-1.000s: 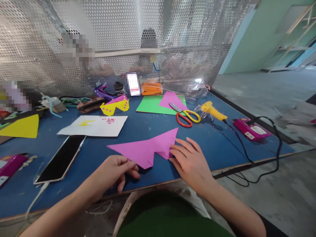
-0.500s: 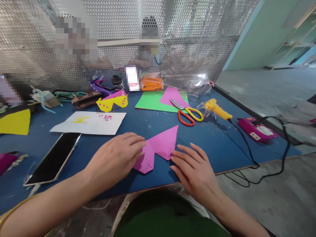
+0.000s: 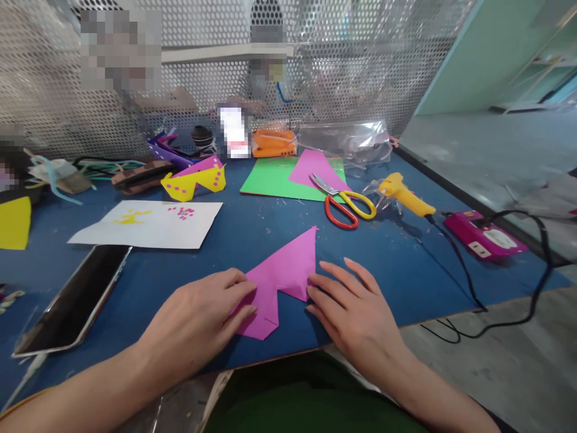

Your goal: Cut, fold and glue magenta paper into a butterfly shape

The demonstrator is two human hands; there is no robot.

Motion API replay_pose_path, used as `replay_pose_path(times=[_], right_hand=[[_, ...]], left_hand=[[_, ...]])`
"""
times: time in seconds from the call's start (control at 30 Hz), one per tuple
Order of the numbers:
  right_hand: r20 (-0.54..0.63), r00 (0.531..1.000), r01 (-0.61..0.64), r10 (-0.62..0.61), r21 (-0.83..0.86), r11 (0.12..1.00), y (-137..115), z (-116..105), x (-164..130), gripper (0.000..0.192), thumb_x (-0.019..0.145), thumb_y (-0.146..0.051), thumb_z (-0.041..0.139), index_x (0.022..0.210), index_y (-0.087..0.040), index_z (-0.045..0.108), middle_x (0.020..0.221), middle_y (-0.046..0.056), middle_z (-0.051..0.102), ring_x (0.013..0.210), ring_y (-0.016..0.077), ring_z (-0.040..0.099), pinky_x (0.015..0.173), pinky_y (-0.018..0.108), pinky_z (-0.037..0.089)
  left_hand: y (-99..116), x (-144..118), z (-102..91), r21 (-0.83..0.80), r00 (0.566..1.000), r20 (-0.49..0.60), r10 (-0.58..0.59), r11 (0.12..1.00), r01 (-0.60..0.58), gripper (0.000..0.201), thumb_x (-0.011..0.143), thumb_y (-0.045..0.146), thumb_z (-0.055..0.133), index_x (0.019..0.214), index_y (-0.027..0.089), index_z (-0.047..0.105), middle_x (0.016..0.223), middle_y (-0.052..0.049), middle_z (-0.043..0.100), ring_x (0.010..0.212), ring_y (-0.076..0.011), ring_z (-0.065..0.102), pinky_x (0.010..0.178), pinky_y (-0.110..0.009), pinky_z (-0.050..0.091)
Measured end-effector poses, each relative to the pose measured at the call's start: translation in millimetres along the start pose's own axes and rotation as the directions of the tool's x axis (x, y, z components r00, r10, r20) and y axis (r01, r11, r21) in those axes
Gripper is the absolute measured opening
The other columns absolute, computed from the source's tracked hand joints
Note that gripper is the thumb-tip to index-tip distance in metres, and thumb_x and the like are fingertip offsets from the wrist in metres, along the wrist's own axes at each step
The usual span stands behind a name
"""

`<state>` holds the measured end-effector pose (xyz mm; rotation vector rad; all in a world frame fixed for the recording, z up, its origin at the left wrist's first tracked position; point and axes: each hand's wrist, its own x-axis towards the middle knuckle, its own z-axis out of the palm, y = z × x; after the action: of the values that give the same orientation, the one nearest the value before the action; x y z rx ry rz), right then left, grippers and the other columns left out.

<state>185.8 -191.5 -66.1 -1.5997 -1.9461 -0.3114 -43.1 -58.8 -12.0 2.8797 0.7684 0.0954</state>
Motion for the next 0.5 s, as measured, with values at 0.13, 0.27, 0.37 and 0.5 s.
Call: replay_pose_path(times=[0.13,0.27,0.37,0.5], right_hand=[[-0.024,1.000,0.007,-0.007,-0.017,1.000,-0.1,4.2,5.9,0.014,0.098,-0.017,0.059,0.100,-0.016,0.072,0.111,0.004,0.077,0.117,0.0247,0.065,0.117,0.047,0.031],[-0.026,1.000,0.014,-0.015,-0.044,0.999,2.7,5.4,9.0,0.017,0.096,-0.012,0.057,0.102,-0.014,0.073,0.113,0.006,0.077,0.118,0.0252,0.065,0.117,0.047,0.031],[-0.017,1.000,0.015,-0.016,-0.063,0.998,6.2,5.4,9.9,0.019,0.095,-0.010,0.056,0.104,-0.013,0.073,0.113,0.007,0.077,0.118,0.0274,0.064,0.116,0.049,0.032],[-0.006,1.000,0.011,-0.011,-0.044,0.999,8.9,6.0,10.2,0.018,0.096,-0.011,0.057,0.104,-0.015,0.073,0.112,0.005,0.077,0.117,0.0268,0.065,0.115,0.049,0.033]], left_hand=[[-2.5,17.2,-6.5,0.068,0.999,-0.020,-0.046,0.997,0.047,0.029,0.100,0.037,0.044,0.110,0.023,0.067,0.106,-0.005,0.067,0.093,-0.0230,0.065,0.070,-0.033,0.048],[-4.6,21.3,-7.2,0.055,0.990,0.081,-0.118,0.992,0.114,0.026,0.096,0.040,0.050,0.107,0.023,0.067,0.103,-0.005,0.068,0.085,-0.0222,0.067,0.066,-0.033,0.049],[-1.3,14.2,-6.2,0.096,0.994,0.058,-0.092,0.992,0.086,0.023,0.096,0.038,0.051,0.103,0.022,0.067,0.096,-0.004,0.068,0.074,-0.0205,0.067,0.057,-0.031,0.046],[10.9,17.8,-5.3,0.198,0.968,-0.179,0.177,0.970,-0.141,0.026,0.101,0.024,0.044,0.094,0.019,0.068,0.092,-0.005,0.070,0.077,-0.0197,0.066,0.061,-0.031,0.048]])
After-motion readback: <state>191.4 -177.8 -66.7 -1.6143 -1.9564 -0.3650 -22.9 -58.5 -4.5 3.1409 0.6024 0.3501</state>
